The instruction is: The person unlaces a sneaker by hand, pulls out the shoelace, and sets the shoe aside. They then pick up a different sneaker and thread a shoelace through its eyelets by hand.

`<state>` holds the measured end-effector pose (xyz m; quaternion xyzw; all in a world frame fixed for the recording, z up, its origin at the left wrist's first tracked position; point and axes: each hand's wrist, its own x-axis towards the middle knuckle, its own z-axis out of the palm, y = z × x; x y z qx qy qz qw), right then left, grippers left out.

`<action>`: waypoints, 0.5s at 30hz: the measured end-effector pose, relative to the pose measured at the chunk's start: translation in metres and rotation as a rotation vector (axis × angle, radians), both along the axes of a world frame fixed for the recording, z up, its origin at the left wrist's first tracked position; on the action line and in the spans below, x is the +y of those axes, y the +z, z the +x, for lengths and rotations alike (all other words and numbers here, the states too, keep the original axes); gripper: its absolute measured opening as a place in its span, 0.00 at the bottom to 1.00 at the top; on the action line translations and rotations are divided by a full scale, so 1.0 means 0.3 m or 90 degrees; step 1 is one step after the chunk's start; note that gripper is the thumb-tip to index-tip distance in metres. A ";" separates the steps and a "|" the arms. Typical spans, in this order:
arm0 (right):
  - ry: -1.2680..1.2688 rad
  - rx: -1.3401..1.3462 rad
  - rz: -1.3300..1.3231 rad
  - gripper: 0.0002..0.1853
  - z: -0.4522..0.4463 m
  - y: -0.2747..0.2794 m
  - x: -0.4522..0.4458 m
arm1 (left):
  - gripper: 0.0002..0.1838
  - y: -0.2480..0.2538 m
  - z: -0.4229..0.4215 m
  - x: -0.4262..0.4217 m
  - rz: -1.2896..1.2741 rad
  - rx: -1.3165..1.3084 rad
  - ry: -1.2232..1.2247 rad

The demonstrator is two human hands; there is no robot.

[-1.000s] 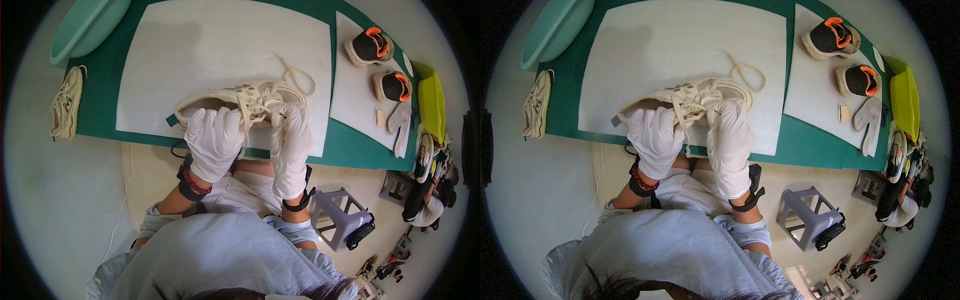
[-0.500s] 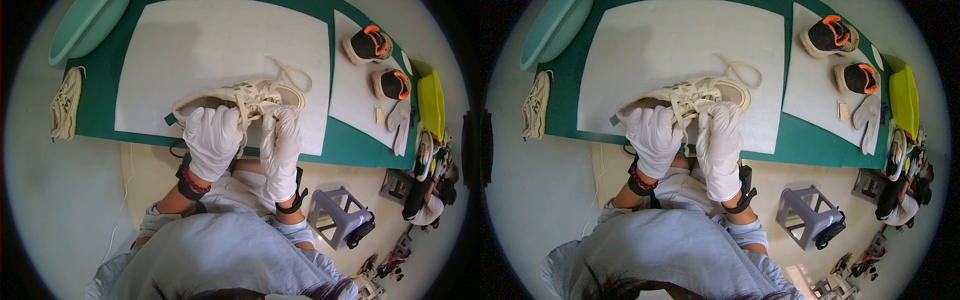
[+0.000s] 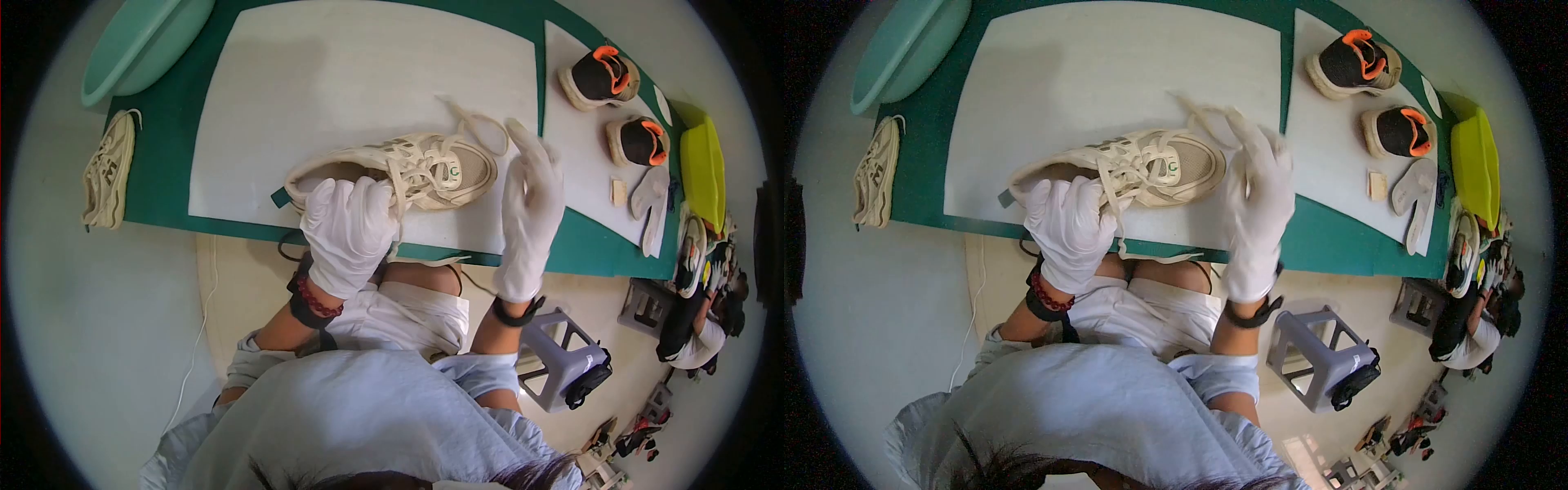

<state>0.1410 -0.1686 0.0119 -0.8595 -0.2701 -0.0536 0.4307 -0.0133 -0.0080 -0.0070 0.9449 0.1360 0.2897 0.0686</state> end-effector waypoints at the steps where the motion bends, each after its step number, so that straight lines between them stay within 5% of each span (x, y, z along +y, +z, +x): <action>1: 0.031 -0.038 -0.058 0.18 0.041 -0.004 -0.003 | 0.10 0.003 0.001 -0.001 -0.004 0.000 -0.005; 10: 0.159 -0.018 -0.226 0.12 0.183 -0.065 -0.013 | 0.10 -0.016 0.007 0.003 0.004 -0.026 -0.007; 15: 0.142 0.104 -0.123 0.14 0.203 -0.106 -0.035 | 0.12 -0.003 -0.001 -0.003 0.011 0.003 0.006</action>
